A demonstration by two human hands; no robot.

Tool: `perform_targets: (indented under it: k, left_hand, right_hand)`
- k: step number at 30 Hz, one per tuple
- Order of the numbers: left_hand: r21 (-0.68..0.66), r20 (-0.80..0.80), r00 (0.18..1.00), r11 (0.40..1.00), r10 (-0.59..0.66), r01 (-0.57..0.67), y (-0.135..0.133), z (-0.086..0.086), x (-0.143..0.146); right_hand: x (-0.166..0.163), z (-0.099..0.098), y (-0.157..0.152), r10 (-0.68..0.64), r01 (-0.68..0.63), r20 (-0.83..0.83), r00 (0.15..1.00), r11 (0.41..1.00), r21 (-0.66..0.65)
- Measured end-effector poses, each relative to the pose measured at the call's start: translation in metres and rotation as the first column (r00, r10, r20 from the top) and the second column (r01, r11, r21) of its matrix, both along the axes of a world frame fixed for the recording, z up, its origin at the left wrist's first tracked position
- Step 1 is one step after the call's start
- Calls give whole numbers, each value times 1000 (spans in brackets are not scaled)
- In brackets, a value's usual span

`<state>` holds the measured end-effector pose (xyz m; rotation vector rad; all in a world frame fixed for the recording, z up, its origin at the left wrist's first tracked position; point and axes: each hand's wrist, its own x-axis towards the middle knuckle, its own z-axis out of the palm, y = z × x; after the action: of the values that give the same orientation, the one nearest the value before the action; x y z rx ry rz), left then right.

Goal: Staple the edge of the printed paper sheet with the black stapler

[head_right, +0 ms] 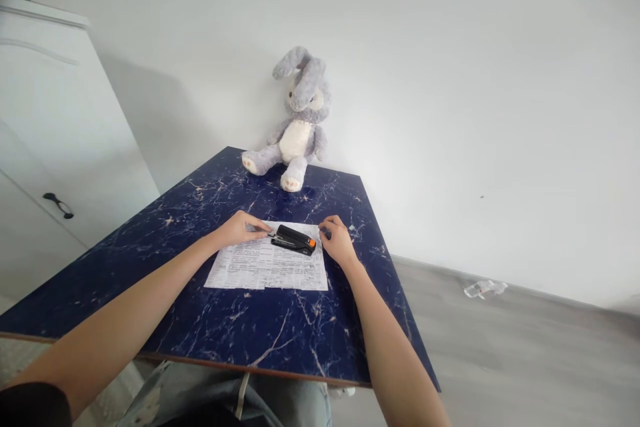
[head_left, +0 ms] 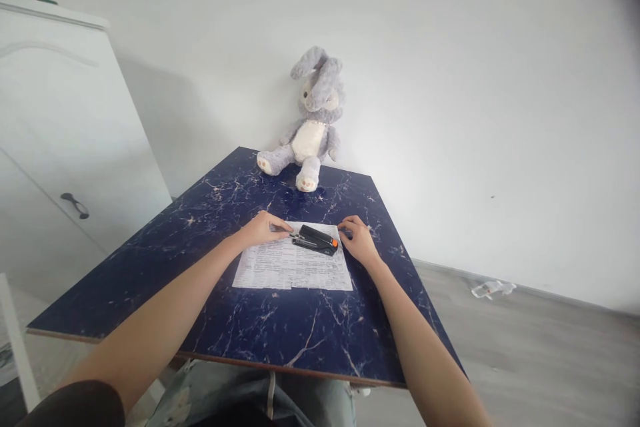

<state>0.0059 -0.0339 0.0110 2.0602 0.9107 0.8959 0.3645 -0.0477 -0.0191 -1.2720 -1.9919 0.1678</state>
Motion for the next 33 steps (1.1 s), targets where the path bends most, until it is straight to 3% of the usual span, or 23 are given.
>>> perform_targets:
  k: [33]
  left_hand:
    - [62, -90, 989, 990, -118, 124, 6, -6, 1]
  right_hand:
    - [2, -2, 0, 25, -24, 13, 1000, 998, -63]
